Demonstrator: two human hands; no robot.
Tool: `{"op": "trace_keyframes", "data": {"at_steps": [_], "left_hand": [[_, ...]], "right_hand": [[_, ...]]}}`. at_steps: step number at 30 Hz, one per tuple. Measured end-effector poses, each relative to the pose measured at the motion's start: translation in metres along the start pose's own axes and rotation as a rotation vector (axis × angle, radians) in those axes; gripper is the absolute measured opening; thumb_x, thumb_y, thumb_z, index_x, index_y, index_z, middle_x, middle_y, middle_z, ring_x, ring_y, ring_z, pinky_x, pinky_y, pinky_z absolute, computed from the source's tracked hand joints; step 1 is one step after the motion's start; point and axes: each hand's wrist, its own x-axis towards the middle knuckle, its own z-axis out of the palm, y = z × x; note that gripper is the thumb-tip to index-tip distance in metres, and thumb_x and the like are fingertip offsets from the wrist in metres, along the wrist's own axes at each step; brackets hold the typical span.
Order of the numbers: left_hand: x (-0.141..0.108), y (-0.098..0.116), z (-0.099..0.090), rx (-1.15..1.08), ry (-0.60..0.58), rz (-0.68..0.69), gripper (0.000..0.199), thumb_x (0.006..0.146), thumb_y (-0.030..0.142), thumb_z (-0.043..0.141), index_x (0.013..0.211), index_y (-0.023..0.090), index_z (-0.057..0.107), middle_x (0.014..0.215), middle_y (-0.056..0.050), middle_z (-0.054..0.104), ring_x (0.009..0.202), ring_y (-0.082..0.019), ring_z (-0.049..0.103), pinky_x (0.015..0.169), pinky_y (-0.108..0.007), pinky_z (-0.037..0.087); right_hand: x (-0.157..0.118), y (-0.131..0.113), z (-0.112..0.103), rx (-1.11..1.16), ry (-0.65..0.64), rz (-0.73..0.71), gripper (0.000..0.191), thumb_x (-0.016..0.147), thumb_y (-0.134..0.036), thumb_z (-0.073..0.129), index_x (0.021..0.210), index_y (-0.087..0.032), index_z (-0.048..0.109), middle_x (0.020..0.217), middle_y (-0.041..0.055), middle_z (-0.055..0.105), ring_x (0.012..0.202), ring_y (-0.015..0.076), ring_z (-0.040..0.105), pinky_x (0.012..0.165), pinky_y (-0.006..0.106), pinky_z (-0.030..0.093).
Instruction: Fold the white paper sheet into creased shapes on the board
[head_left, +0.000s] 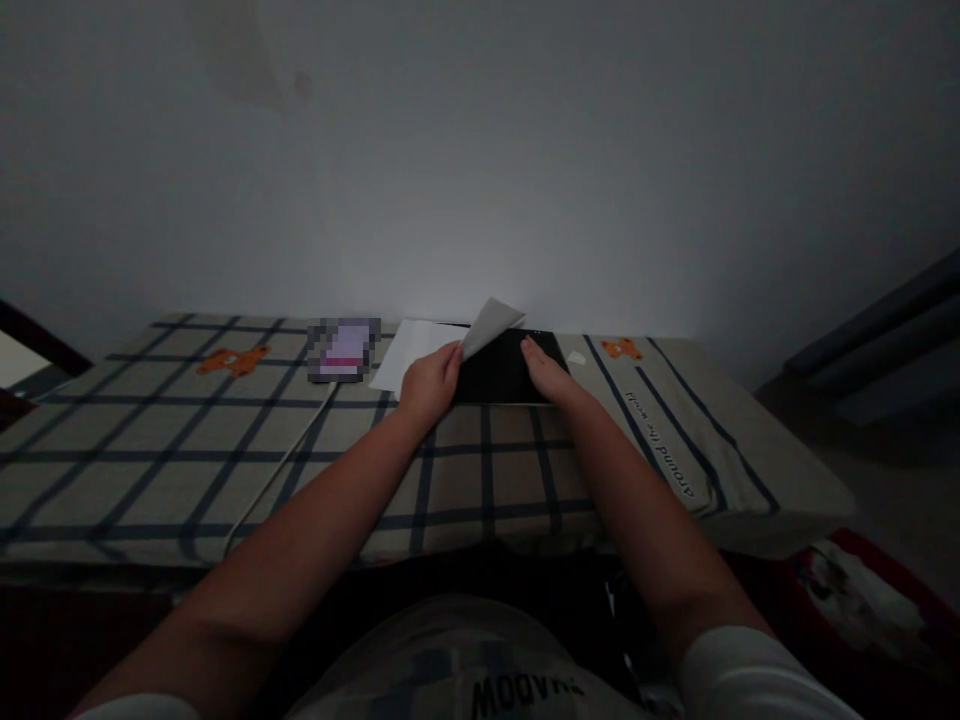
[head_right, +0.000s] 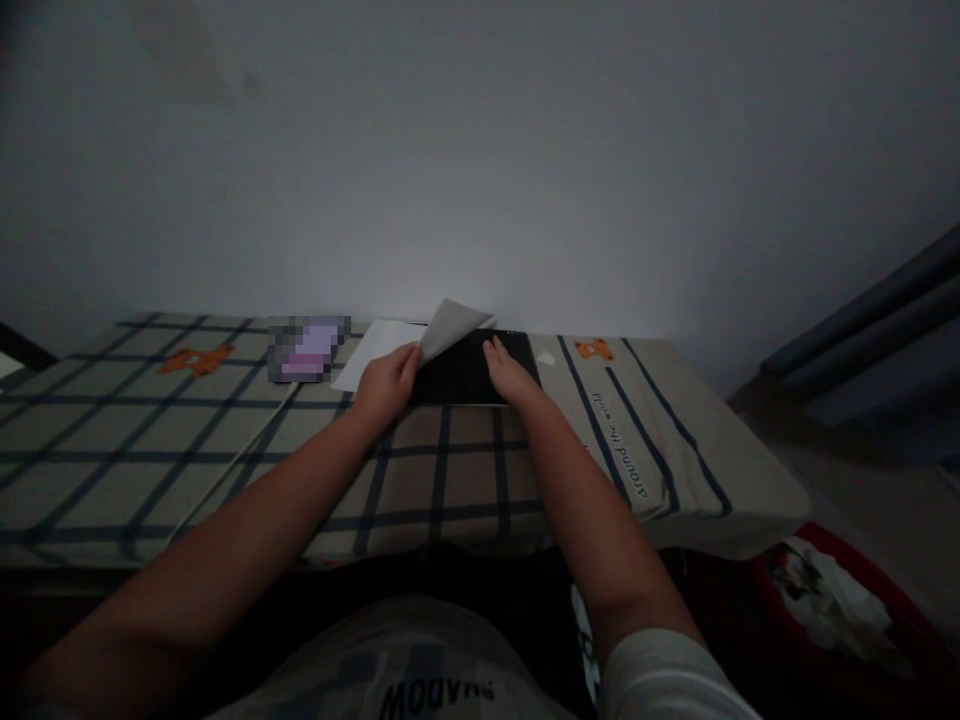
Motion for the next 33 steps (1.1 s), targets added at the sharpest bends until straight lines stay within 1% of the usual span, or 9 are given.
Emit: {"op": "trace_keyframes", "data": {"at_steps": [6, 12, 15, 18, 22, 25, 27, 29, 33], "left_hand": [[-0.001, 0.001, -0.001, -0.091, 0.009, 0.033, 0.043, 0.106, 0.038, 0.039, 0.133, 0.025, 0.069, 0.124, -0.005, 0.076, 0.115, -0.026, 0.07, 0.094, -0.032, 0.053], [0.0, 0.004, 0.0, -0.165, -0.051, 0.103, 0.042, 0.106, 0.035, 0.04, 0.135, 0.023, 0.069, 0.13, -0.003, 0.074, 0.12, -0.023, 0.069, 0.1, -0.032, 0.052], [0.001, 0.004, 0.002, -0.155, -0.105, 0.151, 0.043, 0.106, 0.033, 0.039, 0.137, 0.022, 0.067, 0.133, -0.004, 0.072, 0.121, -0.023, 0.067, 0.104, -0.033, 0.051], [0.001, 0.001, 0.005, -0.115, -0.127, 0.157, 0.042, 0.105, 0.033, 0.04, 0.133, 0.02, 0.069, 0.128, -0.006, 0.074, 0.119, -0.024, 0.068, 0.103, -0.035, 0.051], [0.002, -0.005, 0.007, -0.104, -0.123, 0.178, 0.039, 0.104, 0.034, 0.041, 0.12, 0.019, 0.074, 0.119, -0.008, 0.077, 0.113, -0.024, 0.068, 0.1, -0.036, 0.052], [0.003, -0.007, 0.006, -0.138, -0.122, 0.211, 0.035, 0.102, 0.033, 0.044, 0.112, 0.018, 0.074, 0.112, -0.008, 0.077, 0.108, -0.023, 0.069, 0.098, -0.036, 0.053], [0.003, -0.008, 0.007, -0.149, -0.121, 0.227, 0.033, 0.102, 0.032, 0.046, 0.111, 0.018, 0.074, 0.11, -0.008, 0.077, 0.106, -0.023, 0.069, 0.098, -0.035, 0.053], [0.003, -0.009, 0.008, -0.148, -0.118, 0.229, 0.032, 0.102, 0.031, 0.046, 0.11, 0.018, 0.074, 0.109, -0.008, 0.077, 0.105, -0.023, 0.069, 0.097, -0.035, 0.053], [0.003, -0.008, 0.005, -0.144, -0.084, 0.195, 0.028, 0.1, 0.032, 0.053, 0.115, 0.019, 0.072, 0.111, -0.008, 0.075, 0.104, -0.023, 0.068, 0.096, -0.036, 0.053]], "right_hand": [[0.001, 0.0, 0.014, -0.063, -0.028, -0.068, 0.084, 0.089, -0.079, 0.043, 0.148, -0.021, 0.055, 0.159, 0.0117, 0.048, 0.152, 0.0348, 0.036, 0.127, 0.055, 0.021], [-0.006, -0.015, 0.021, -0.214, -0.004, -0.017, 0.067, 0.098, -0.062, 0.042, 0.147, -0.018, 0.056, 0.159, 0.0138, 0.047, 0.15, 0.04, 0.037, 0.123, 0.064, 0.019], [-0.004, -0.018, 0.022, -0.144, -0.017, 0.003, 0.061, 0.098, -0.053, 0.044, 0.146, -0.017, 0.057, 0.157, 0.014, 0.05, 0.15, 0.0369, 0.039, 0.124, 0.061, 0.021], [0.003, -0.015, 0.018, 0.031, 0.012, -0.025, 0.061, 0.095, -0.045, 0.049, 0.149, -0.018, 0.052, 0.156, 0.0128, 0.051, 0.149, 0.0305, 0.041, 0.124, 0.053, 0.028], [0.005, -0.013, 0.001, 0.16, 0.191, -0.054, 0.078, 0.081, -0.037, 0.068, 0.154, -0.023, 0.044, 0.155, 0.0121, 0.052, 0.145, 0.0299, 0.046, 0.121, 0.054, 0.032], [-0.005, -0.022, -0.014, 0.119, 0.22, -0.226, 0.071, 0.079, -0.042, 0.071, 0.147, -0.026, 0.053, 0.156, 0.0116, 0.051, 0.143, 0.0299, 0.047, 0.118, 0.051, 0.037], [-0.013, -0.031, -0.021, 0.121, 0.16, -0.331, 0.051, 0.082, -0.048, 0.068, 0.129, -0.027, 0.067, 0.142, 0.0095, 0.063, 0.132, 0.0286, 0.056, 0.113, 0.048, 0.042], [-0.018, -0.037, -0.023, 0.125, 0.096, -0.367, 0.034, 0.083, -0.049, 0.066, 0.103, -0.024, 0.075, 0.113, 0.0084, 0.075, 0.112, 0.0274, 0.066, 0.105, 0.046, 0.047], [-0.022, -0.042, -0.02, 0.11, 0.117, -0.299, 0.026, 0.08, -0.045, 0.066, 0.086, -0.021, 0.073, 0.086, 0.0047, 0.074, 0.085, 0.0237, 0.066, 0.087, 0.04, 0.052]]}}
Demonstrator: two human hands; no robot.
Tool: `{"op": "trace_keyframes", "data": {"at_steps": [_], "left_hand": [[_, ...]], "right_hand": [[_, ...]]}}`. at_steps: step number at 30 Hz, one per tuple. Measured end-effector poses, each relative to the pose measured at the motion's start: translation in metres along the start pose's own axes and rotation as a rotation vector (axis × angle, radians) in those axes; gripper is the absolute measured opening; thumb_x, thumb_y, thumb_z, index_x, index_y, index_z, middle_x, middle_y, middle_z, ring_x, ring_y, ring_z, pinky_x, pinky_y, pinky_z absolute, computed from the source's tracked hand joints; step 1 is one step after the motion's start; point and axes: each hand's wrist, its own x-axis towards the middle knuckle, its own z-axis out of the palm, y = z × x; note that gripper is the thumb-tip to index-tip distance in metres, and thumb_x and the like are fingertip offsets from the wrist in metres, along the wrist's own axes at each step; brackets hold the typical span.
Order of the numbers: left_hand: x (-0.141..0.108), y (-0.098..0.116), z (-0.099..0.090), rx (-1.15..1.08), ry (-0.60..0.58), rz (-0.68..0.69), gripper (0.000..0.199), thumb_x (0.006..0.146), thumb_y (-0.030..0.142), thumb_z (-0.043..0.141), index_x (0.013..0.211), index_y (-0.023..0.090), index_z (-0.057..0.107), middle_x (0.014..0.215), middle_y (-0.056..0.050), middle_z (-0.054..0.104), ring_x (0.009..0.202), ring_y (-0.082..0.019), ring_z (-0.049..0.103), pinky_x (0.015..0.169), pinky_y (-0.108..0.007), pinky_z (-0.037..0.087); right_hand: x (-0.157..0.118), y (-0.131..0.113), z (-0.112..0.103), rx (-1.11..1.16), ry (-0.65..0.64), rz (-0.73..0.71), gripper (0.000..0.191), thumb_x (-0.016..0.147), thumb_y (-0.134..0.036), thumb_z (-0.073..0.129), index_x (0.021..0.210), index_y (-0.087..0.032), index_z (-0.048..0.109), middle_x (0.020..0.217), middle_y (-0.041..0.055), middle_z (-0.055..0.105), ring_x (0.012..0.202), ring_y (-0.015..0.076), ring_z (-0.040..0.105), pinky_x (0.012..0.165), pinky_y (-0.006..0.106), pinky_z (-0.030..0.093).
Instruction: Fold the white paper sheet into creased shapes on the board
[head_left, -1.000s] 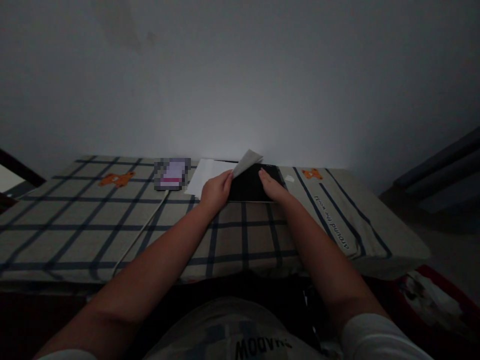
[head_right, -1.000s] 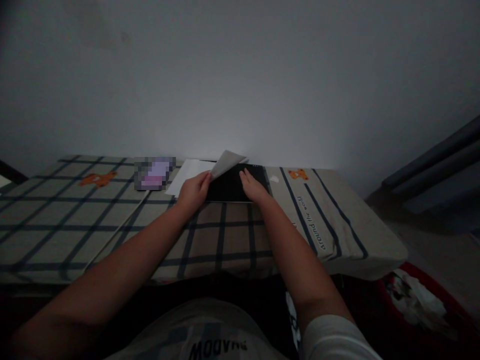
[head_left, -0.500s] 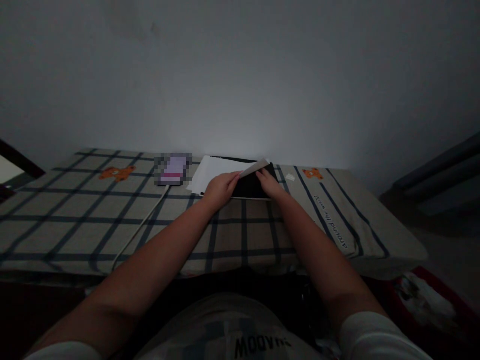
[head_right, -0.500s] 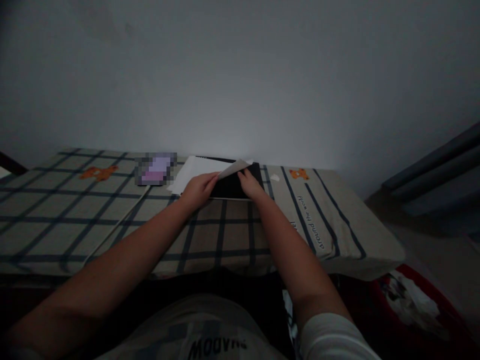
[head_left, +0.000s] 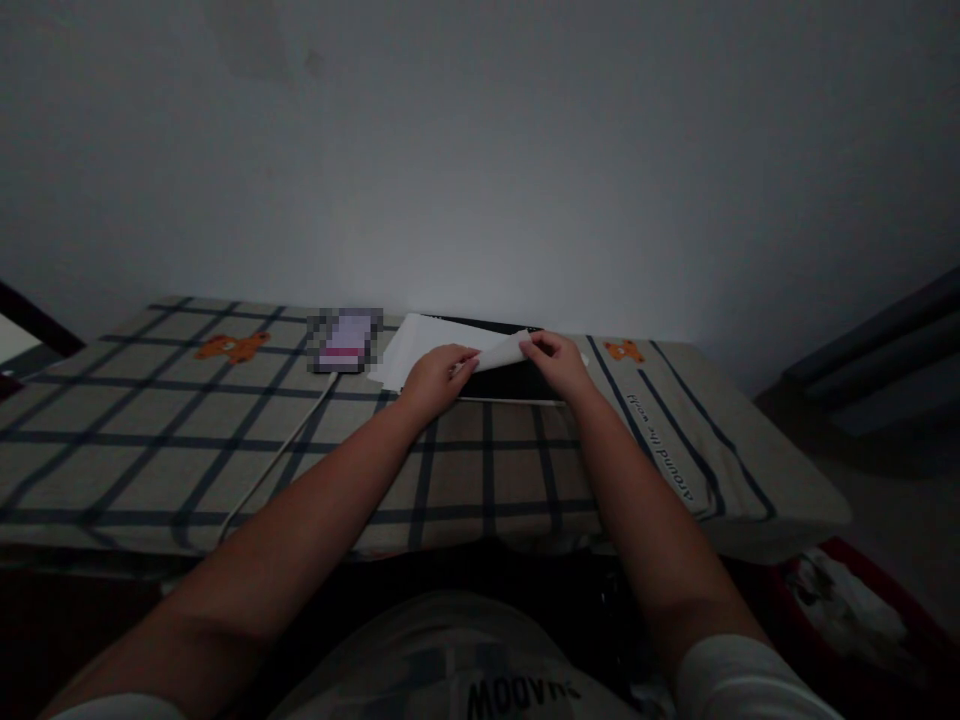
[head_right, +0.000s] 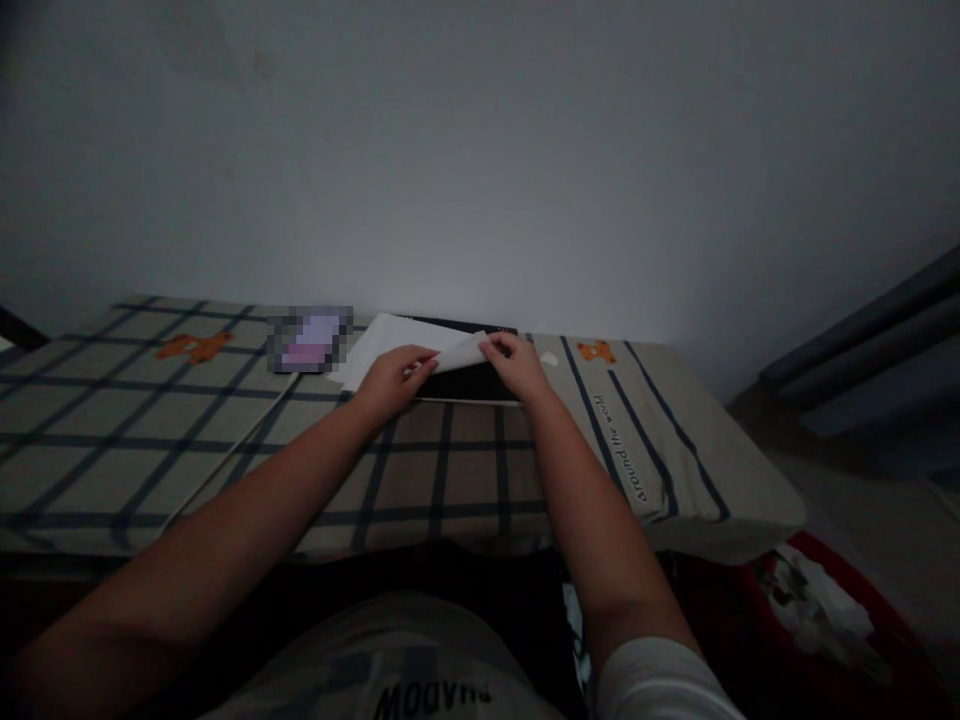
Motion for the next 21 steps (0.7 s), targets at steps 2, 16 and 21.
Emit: {"op": "trace_keyframes", "data": {"at_steps": [2, 16, 21], "left_hand": [[0.0, 0.002, -0.004, 0.04, 0.066, 0.006, 0.028, 0.095, 0.031, 0.061, 0.119, 0.02, 0.07, 0.112, -0.008, 0.074, 0.107, -0.024, 0.065, 0.098, -0.038, 0.051], [0.01, -0.023, 0.012, -0.428, 0.508, -0.369, 0.075, 0.072, 0.042, 0.086, 0.134, 0.017, 0.054, 0.142, -0.02, 0.05, 0.11, -0.027, 0.064, 0.103, -0.043, 0.05], [0.018, -0.026, 0.014, -0.887, 0.411, -0.3, 0.111, 0.065, 0.067, 0.084, 0.154, 0.027, 0.031, 0.162, -0.018, 0.035, 0.144, -0.035, 0.045, 0.118, -0.046, 0.038]], "right_hand": [[0.0, 0.0, 0.001, 0.01, 0.025, 0.044, 0.027, 0.079, -0.045, 0.065, 0.086, -0.02, 0.073, 0.081, 0.0042, 0.072, 0.079, 0.0225, 0.064, 0.079, 0.037, 0.051], [-0.001, -0.016, 0.001, 0.616, 0.174, 0.27, 0.047, 0.054, -0.053, 0.085, 0.083, -0.022, 0.066, 0.078, -0.0011, 0.068, 0.071, 0.0162, 0.057, 0.063, 0.028, 0.045], [-0.013, -0.029, 0.007, 0.7, -0.157, 0.309, 0.048, 0.054, -0.053, 0.091, 0.085, -0.023, 0.07, 0.079, 0.0007, 0.07, 0.07, 0.0159, 0.059, 0.064, 0.029, 0.049]]}}
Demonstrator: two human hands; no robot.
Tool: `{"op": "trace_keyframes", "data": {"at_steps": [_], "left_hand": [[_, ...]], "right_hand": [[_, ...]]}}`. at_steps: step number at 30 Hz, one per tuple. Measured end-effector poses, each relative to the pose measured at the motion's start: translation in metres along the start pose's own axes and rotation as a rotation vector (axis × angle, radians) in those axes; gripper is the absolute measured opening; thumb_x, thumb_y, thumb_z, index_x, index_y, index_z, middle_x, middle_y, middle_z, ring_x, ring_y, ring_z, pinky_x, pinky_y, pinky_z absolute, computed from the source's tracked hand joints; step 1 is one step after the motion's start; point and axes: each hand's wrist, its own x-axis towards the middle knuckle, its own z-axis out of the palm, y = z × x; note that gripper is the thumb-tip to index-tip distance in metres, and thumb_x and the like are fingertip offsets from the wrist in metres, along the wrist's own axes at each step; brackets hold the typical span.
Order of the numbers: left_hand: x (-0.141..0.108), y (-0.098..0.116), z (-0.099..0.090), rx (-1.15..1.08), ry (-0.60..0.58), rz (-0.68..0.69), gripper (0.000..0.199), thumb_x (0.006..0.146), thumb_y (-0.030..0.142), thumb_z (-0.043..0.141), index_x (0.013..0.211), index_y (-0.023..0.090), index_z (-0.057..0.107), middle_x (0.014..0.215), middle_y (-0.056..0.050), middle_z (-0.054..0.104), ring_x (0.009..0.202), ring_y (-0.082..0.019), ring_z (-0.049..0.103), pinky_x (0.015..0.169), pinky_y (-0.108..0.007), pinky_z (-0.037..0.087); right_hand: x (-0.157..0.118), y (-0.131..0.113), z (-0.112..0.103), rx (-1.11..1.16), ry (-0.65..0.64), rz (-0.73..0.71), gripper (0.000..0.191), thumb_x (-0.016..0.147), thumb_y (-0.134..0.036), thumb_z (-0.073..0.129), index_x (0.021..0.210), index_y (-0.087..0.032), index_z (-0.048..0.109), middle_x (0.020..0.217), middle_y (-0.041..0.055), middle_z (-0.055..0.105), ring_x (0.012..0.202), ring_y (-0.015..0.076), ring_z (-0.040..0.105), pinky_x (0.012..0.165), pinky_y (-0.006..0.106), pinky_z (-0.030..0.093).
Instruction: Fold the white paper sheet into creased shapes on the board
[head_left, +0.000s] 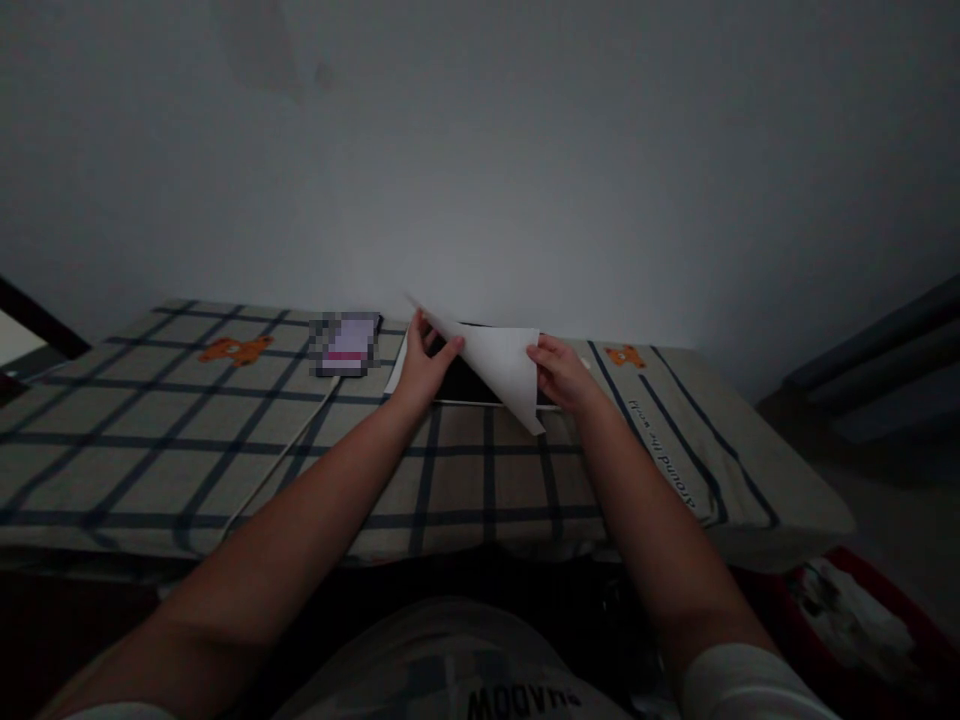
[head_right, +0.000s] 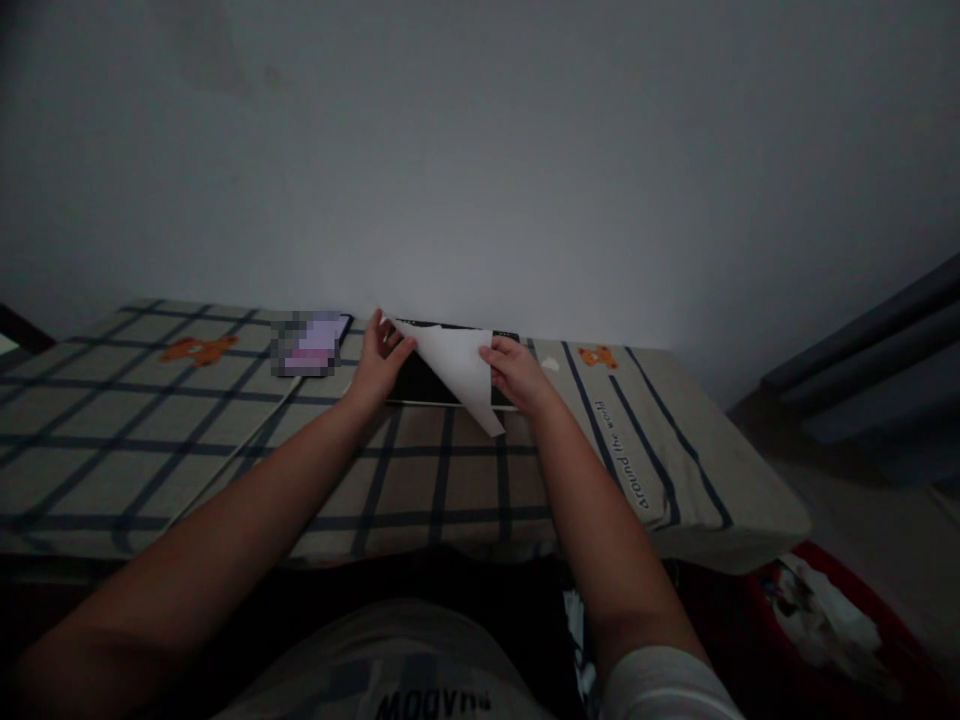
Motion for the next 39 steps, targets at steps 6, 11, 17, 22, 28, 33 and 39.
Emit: {"op": "trace_keyframes", "data": {"at_steps": [6, 11, 17, 22, 28, 33, 39], "left_hand": [[-0.02, 0.03, 0.01, -0.056, -0.236, 0.019, 0.105, 0.064, 0.057, 0.088, 0.152, 0.026, 0.04, 0.148, -0.015, 0.057, 0.139, -0.034, 0.051, 0.117, -0.045, 0.04], [-0.027, 0.038, 0.009, -0.005, -0.084, -0.055, 0.073, 0.067, 0.045, 0.088, 0.131, 0.02, 0.061, 0.129, -0.013, 0.069, 0.123, -0.031, 0.062, 0.108, -0.044, 0.048], [-0.02, 0.035, 0.003, -0.065, 0.05, -0.208, 0.056, 0.064, 0.048, 0.089, 0.106, 0.015, 0.073, 0.112, -0.014, 0.076, 0.104, -0.03, 0.07, 0.091, -0.041, 0.056], [-0.016, 0.038, 0.002, -0.247, 0.028, -0.314, 0.054, 0.063, 0.047, 0.09, 0.103, 0.013, 0.074, 0.109, -0.014, 0.077, 0.093, -0.026, 0.072, 0.083, -0.035, 0.057], [-0.014, 0.038, -0.003, -0.18, -0.086, -0.437, 0.049, 0.062, 0.041, 0.091, 0.1, 0.012, 0.078, 0.108, -0.016, 0.078, 0.087, -0.025, 0.073, 0.075, -0.033, 0.056], [-0.014, 0.038, -0.007, -0.081, -0.135, -0.513, 0.05, 0.062, 0.042, 0.091, 0.1, 0.013, 0.078, 0.107, -0.017, 0.078, 0.083, -0.025, 0.072, 0.071, -0.033, 0.054], [-0.015, 0.042, -0.005, -0.035, -0.143, -0.513, 0.047, 0.064, 0.043, 0.089, 0.099, 0.015, 0.077, 0.097, -0.013, 0.078, 0.076, -0.021, 0.068, 0.065, -0.03, 0.05]], "right_hand": [[0.003, 0.007, 0.004, -0.069, -0.006, 0.041, 0.049, 0.052, -0.054, 0.09, 0.083, -0.021, 0.069, 0.076, 0.0003, 0.069, 0.069, 0.016, 0.059, 0.064, 0.03, 0.047], [0.006, 0.006, 0.003, -0.173, 0.15, -0.054, 0.044, 0.054, -0.053, 0.086, 0.079, -0.021, 0.07, 0.07, -0.0007, 0.066, 0.064, 0.0142, 0.054, 0.062, 0.029, 0.043], [0.002, 0.002, -0.001, -0.379, 0.243, -0.253, 0.042, 0.072, -0.063, 0.072, 0.076, -0.022, 0.067, 0.058, -0.0032, 0.054, 0.056, 0.0132, 0.047, 0.055, 0.028, 0.036], [0.005, 0.002, -0.008, -0.354, 0.28, -0.283, 0.047, 0.081, -0.069, 0.063, 0.075, -0.022, 0.064, 0.052, -0.0054, 0.045, 0.049, 0.0106, 0.037, 0.049, 0.027, 0.029], [0.011, 0.005, -0.01, -0.295, 0.208, -0.177, 0.045, 0.076, -0.067, 0.069, 0.076, -0.021, 0.067, 0.061, -0.0029, 0.053, 0.053, 0.0102, 0.042, 0.05, 0.026, 0.03], [0.009, 0.009, -0.004, -0.303, 0.109, -0.053, 0.044, 0.07, -0.064, 0.073, 0.08, -0.021, 0.068, 0.067, -0.0018, 0.059, 0.059, 0.012, 0.049, 0.052, 0.026, 0.035], [0.009, 0.01, -0.004, -0.351, 0.124, -0.049, 0.038, 0.067, -0.054, 0.076, 0.084, -0.02, 0.069, 0.065, -0.0036, 0.058, 0.055, 0.0106, 0.043, 0.053, 0.027, 0.032]]}}
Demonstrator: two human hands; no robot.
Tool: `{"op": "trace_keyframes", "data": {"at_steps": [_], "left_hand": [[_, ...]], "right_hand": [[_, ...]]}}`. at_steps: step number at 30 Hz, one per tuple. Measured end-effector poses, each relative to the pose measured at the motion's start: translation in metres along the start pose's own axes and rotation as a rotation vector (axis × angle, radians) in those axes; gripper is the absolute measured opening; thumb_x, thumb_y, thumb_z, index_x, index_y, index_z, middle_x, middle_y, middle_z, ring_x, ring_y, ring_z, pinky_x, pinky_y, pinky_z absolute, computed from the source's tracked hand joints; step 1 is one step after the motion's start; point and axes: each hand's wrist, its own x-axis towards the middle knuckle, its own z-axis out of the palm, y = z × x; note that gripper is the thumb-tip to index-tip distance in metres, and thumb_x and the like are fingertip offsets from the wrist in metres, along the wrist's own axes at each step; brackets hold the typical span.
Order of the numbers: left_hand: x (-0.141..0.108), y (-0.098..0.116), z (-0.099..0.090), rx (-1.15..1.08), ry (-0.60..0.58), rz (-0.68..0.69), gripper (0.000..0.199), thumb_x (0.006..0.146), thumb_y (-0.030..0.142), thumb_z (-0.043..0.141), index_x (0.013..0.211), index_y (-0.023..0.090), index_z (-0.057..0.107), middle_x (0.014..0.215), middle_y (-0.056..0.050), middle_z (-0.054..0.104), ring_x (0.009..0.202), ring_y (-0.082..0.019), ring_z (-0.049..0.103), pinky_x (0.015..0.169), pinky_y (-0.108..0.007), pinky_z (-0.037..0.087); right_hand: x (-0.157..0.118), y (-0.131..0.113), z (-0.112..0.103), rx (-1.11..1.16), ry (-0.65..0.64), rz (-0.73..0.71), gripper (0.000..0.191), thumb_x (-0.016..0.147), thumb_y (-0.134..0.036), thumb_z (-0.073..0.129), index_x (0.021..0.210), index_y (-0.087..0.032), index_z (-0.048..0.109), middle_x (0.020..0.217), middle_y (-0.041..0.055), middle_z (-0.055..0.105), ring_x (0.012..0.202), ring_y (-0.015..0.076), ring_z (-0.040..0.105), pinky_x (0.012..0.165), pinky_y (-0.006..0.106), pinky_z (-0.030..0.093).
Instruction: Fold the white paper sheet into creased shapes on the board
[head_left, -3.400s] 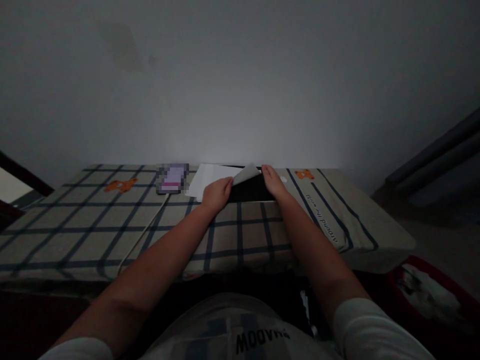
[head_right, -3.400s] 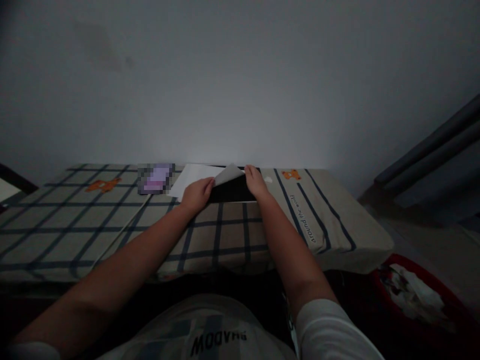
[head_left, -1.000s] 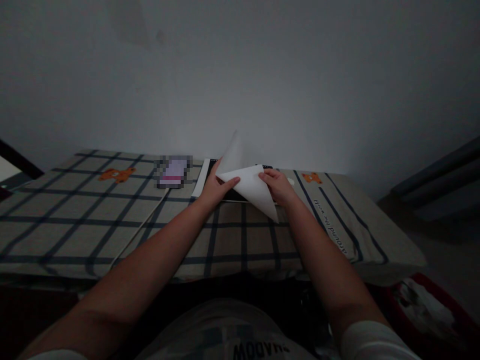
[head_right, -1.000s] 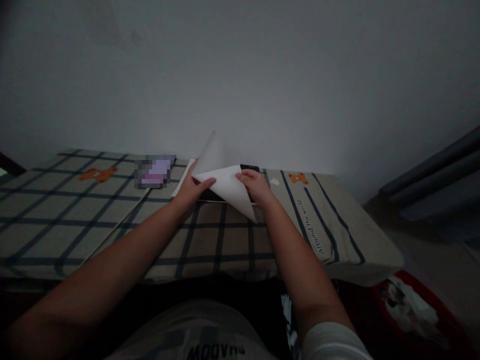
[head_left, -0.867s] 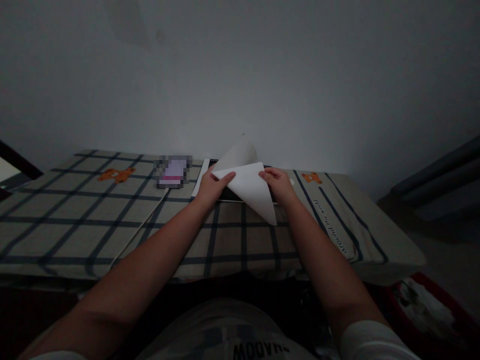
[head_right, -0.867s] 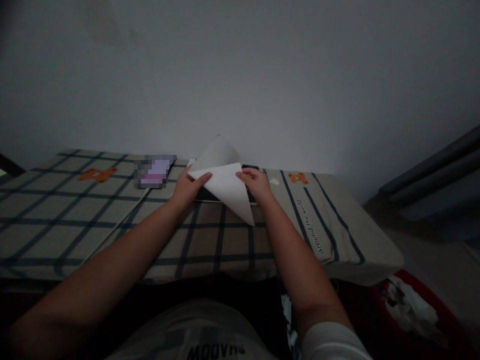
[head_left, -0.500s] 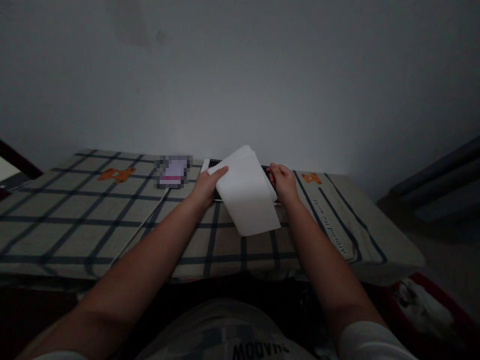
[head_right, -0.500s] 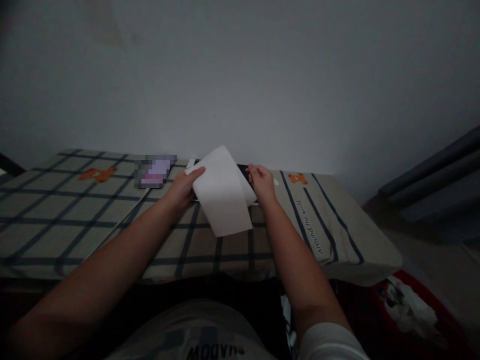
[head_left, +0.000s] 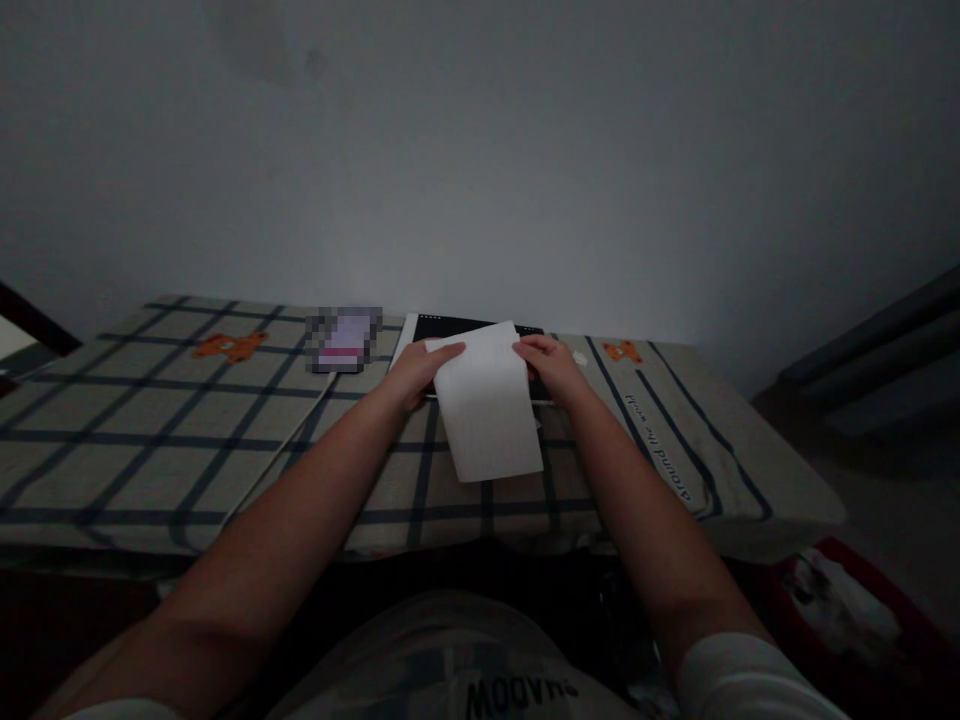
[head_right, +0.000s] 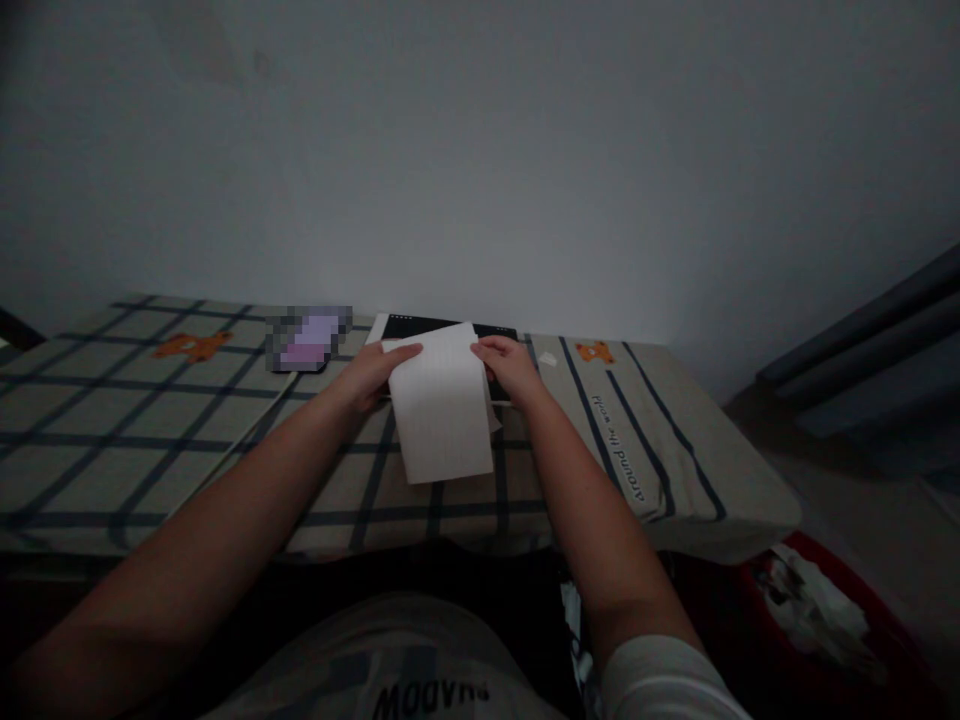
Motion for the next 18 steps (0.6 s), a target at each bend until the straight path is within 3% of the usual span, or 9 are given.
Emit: {"op": "trace_keyframes", "data": {"at_steps": [5, 12, 18], "left_hand": [[0.0056, 0.0001, -0.0001, -0.082, -0.019, 0.078, 0.045, 0.064, 0.039, 0.085, 0.101, 0.015, 0.077, 0.096, -0.01, 0.076, 0.078, -0.02, 0.068, 0.064, -0.028, 0.051], [0.0097, -0.0031, -0.0023, -0.063, 0.042, 0.056, 0.042, 0.065, 0.028, 0.084, 0.105, 0.017, 0.076, 0.095, -0.011, 0.077, 0.076, -0.021, 0.069, 0.069, -0.033, 0.053], [0.0096, -0.0021, -0.0013, -0.021, 0.052, 0.084, 0.053, 0.07, 0.025, 0.081, 0.122, 0.019, 0.071, 0.085, -0.007, 0.075, 0.067, -0.019, 0.066, 0.065, -0.032, 0.052]], "right_hand": [[0.0008, -0.0017, -0.0021, -0.018, 0.088, -0.016, 0.035, 0.067, -0.053, 0.075, 0.077, -0.021, 0.066, 0.07, -0.0012, 0.061, 0.064, 0.0129, 0.049, 0.06, 0.028, 0.037], [-0.0026, -0.0045, -0.0022, -0.044, 0.045, 0.018, 0.042, 0.075, -0.057, 0.071, 0.061, -0.023, 0.05, 0.055, -0.0048, 0.044, 0.05, 0.0106, 0.037, 0.049, 0.027, 0.027], [-0.0013, -0.0027, 0.0007, -0.023, 0.032, 0.053, 0.031, 0.072, -0.049, 0.074, 0.08, -0.021, 0.065, 0.057, -0.0054, 0.051, 0.049, 0.0103, 0.04, 0.048, 0.026, 0.028]]}}
